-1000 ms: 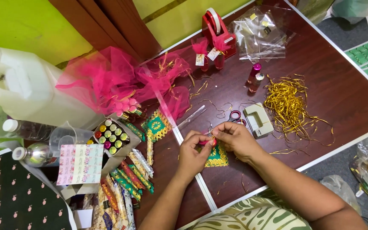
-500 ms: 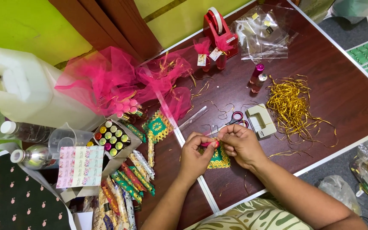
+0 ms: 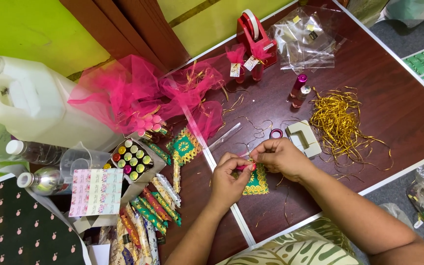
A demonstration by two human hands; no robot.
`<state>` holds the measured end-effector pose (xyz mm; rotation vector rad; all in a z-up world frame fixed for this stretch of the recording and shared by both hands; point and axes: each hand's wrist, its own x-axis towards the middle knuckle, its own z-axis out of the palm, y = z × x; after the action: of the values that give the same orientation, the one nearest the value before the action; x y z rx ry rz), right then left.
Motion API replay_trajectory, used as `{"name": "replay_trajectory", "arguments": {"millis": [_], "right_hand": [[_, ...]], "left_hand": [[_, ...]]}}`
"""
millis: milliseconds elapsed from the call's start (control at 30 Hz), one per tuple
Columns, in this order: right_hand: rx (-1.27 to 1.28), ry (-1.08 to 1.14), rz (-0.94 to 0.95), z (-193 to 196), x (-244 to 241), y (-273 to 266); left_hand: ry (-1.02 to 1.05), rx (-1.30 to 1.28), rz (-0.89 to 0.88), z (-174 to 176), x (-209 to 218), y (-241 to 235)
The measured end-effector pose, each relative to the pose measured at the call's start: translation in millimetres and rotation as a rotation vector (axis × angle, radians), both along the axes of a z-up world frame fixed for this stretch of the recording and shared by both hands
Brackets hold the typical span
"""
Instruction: The person ties a gold string around a small pink tulle-wrapped item, then cuts a printed paper label with scissors and staples it onto a green and gold decorative card. The finished item is placed on the table among other similar items.
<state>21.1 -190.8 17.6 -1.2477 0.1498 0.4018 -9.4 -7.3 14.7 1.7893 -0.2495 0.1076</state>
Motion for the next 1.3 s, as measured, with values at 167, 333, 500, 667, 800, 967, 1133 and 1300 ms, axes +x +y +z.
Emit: {"name": "replay_trajectory", "arguments": {"millis": [167,333,500,667,800,967,1133,1300], "right_hand": [[-0.068,-0.061,0.057,-10.4,11.2,1.8],[-0.112,-0.108,0.063,-19.9,9.8,-0.1],[-0.096,-0.208,-0.031,-37.4,-2.5,0.8],[0.018,-0.171,-0.069,-40.2,-13.8,3.1],[0.105,-0.107,-0.083,-51.2,-13.5,0.5],[0.133,-0.085,-0.083,-46.9,-14.6,2.5],[0.111,-0.150,-0.084,-49.0,-15.0,1.4],[-0.017,-0.243,-0.114,-42.0,-18.0,1.6]], "left_hand": [[-0.019,-0.007,-0.021,-5.0,1.6,0.7],[-0.022,-0.009,-0.021,1.7,1.5,-0.5],[-0.023,0.003,-0.018,-5.4,1.4,1.9],[-0.008,0.018,-0.003,-2.5,1.3,1.0],[-0.002,0.035,-0.001,0.5,1.6,2.4],[0.011,0.021,-0.002,3.2,2.6,1.4],[0.012,0.016,-0.007,2.5,2.3,1.7],[0.044,0.018,-0.008,0.1,1.0,1.2]]}}
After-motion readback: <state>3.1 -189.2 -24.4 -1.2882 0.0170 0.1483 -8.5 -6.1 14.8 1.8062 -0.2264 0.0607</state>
